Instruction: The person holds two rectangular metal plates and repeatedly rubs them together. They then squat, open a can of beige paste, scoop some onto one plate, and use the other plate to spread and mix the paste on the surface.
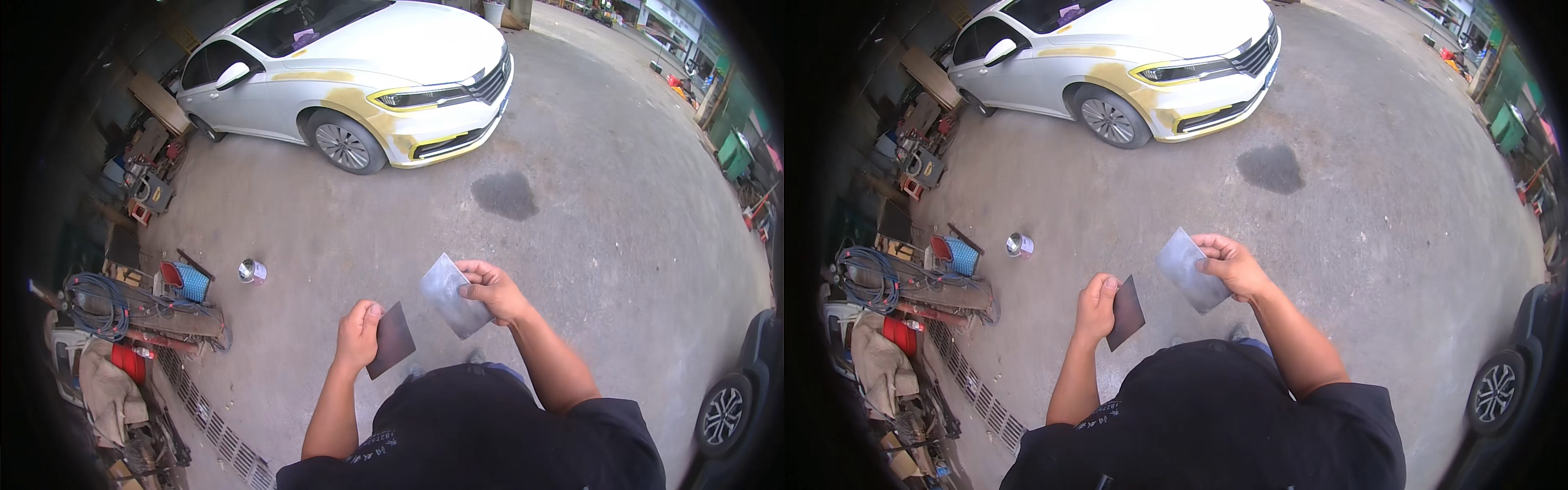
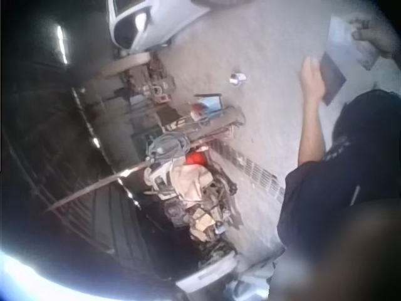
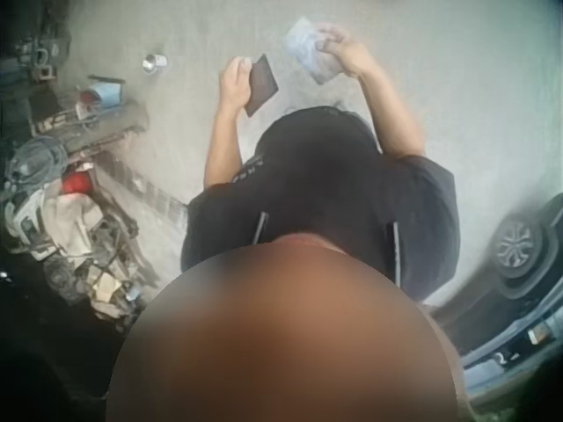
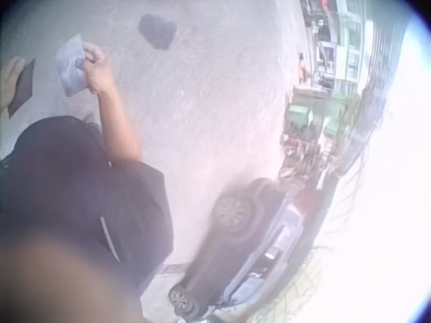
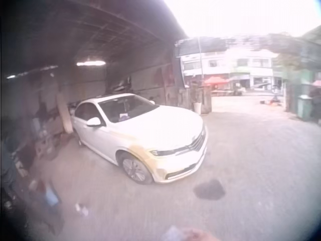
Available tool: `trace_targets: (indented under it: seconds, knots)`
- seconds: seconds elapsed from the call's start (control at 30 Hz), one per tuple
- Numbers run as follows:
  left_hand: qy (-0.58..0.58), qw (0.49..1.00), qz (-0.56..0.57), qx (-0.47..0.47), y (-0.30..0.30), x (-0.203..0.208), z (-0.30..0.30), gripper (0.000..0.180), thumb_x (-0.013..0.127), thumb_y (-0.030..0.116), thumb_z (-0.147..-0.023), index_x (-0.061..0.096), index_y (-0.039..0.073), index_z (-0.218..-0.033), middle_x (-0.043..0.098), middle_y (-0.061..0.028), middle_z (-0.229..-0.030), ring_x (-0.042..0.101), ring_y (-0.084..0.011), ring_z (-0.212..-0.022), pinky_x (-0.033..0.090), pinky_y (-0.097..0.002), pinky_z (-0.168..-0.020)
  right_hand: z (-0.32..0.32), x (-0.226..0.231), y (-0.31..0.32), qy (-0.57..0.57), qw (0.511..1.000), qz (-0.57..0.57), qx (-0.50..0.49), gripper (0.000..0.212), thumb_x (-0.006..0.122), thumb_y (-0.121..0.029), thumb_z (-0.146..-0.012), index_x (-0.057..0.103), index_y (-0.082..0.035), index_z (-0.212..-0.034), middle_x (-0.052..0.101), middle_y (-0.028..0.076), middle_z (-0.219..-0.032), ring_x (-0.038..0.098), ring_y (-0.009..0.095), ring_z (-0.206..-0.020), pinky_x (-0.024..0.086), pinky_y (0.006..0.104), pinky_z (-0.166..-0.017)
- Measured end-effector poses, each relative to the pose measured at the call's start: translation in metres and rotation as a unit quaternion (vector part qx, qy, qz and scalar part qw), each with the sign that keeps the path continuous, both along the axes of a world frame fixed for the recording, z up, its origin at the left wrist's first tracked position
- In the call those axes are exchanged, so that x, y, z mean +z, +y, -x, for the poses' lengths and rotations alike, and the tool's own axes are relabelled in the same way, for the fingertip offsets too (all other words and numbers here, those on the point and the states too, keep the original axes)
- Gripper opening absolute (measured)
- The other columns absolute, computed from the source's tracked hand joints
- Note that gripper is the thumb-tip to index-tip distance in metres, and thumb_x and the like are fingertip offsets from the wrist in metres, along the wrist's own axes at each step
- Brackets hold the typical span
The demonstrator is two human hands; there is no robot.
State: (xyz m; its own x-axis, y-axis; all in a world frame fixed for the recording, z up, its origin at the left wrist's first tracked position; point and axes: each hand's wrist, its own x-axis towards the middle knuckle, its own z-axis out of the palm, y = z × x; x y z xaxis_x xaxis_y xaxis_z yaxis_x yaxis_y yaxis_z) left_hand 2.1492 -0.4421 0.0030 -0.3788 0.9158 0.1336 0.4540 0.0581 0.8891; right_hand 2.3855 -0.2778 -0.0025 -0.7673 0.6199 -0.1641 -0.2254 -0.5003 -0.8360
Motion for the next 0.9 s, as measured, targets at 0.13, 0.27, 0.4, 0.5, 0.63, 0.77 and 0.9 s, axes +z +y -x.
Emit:
trace_targets:
  seconds: [0.13,0.27,0.4,0.5,0.63,0.77,0.9]
  knots:
    - [-0.157,0.987,-0.012,0.011,0.008,-0.015,-0.003,0.019,0.060,0.020,-0.097,0.061,0.002,-0.090,0.061,0.0014,-0.072,0.052,-0.0066,-0.064,0.044,-0.0246,-0.058,-0.011,-0.007,-0.006,-0.052,0.998,-0.038,0.007,0.044,0.064,0.002,-0.086,0.054,-0.002,-0.130,0.070,0.005,-0.101,0.065,0.011,-0.090,0.053,0.0284,-0.082]
    - [-0.192,0.979,0.063,-0.024,0.017,-0.016,-0.005,0.018,0.064,0.019,-0.095,0.064,0.001,-0.093,0.060,0.0033,-0.076,0.051,-0.0039,-0.068,0.043,-0.0215,-0.061,-0.024,-0.007,-0.012,-0.129,0.984,-0.123,0.030,0.042,0.066,-0.002,-0.088,0.055,-0.002,-0.129,0.069,0.002,-0.096,0.063,0.009,-0.087,0.051,0.0265,-0.081]
    - [-0.222,0.967,0.120,-0.036,0.037,-0.009,-0.025,0.024,0.064,0.019,-0.095,0.067,0.001,-0.110,0.064,0.0013,-0.082,0.054,-0.0044,-0.076,0.045,-0.0205,-0.067,-0.034,-0.005,-0.016,-0.195,0.953,-0.220,0.076,0.039,0.070,-0.007,-0.086,0.061,-0.005,-0.124,0.069,0.001,-0.091,0.062,0.009,-0.083,0.051,0.0274,-0.075]
    - [-0.297,0.951,0.074,-0.052,0.049,-0.006,-0.052,0.025,0.063,0.017,-0.095,0.066,0.002,-0.115,0.065,0.0000,-0.090,0.058,-0.0070,-0.081,0.048,-0.0228,-0.074,-0.038,-0.006,-0.016,-0.204,0.938,-0.268,0.087,0.041,0.073,-0.009,-0.085,0.062,-0.007,-0.124,0.068,0.000,-0.090,0.060,0.007,-0.080,0.050,0.0259,-0.073]
    - [-0.281,0.935,0.166,-0.136,0.059,-0.005,-0.069,0.019,0.063,0.018,-0.095,0.068,0.002,-0.106,0.066,-0.0010,-0.091,0.059,-0.0075,-0.086,0.049,-0.0245,-0.076,-0.048,-0.009,-0.010,-0.191,0.919,-0.331,0.099,0.040,0.071,-0.012,-0.085,0.061,-0.007,-0.123,0.070,0.005,-0.087,0.063,0.012,-0.075,0.052,0.0295,-0.069]
    - [-0.302,0.930,0.181,-0.108,0.065,-0.012,-0.077,0.015,0.064,0.016,-0.094,0.067,0.002,-0.099,0.067,-0.0018,-0.089,0.060,-0.0072,-0.081,0.050,-0.0236,-0.073,-0.060,-0.012,-0.003,-0.179,0.925,-0.316,0.107,0.041,0.072,-0.011,-0.084,0.062,-0.008,-0.124,0.069,0.004,-0.086,0.062,0.011,-0.075,0.051,0.0286,-0.070]
    - [-0.325,0.926,0.183,-0.054,0.064,-0.016,-0.088,0.013,0.064,0.014,-0.094,0.068,0.002,-0.097,0.068,-0.0012,-0.086,0.060,-0.0071,-0.074,0.050,-0.0237,-0.067,-0.067,-0.019,0.004,-0.183,0.935,-0.282,0.117,0.041,0.074,-0.010,-0.084,0.062,-0.009,-0.124,0.068,0.000,-0.087,0.059,0.008,-0.077,0.050,0.0260,-0.072]
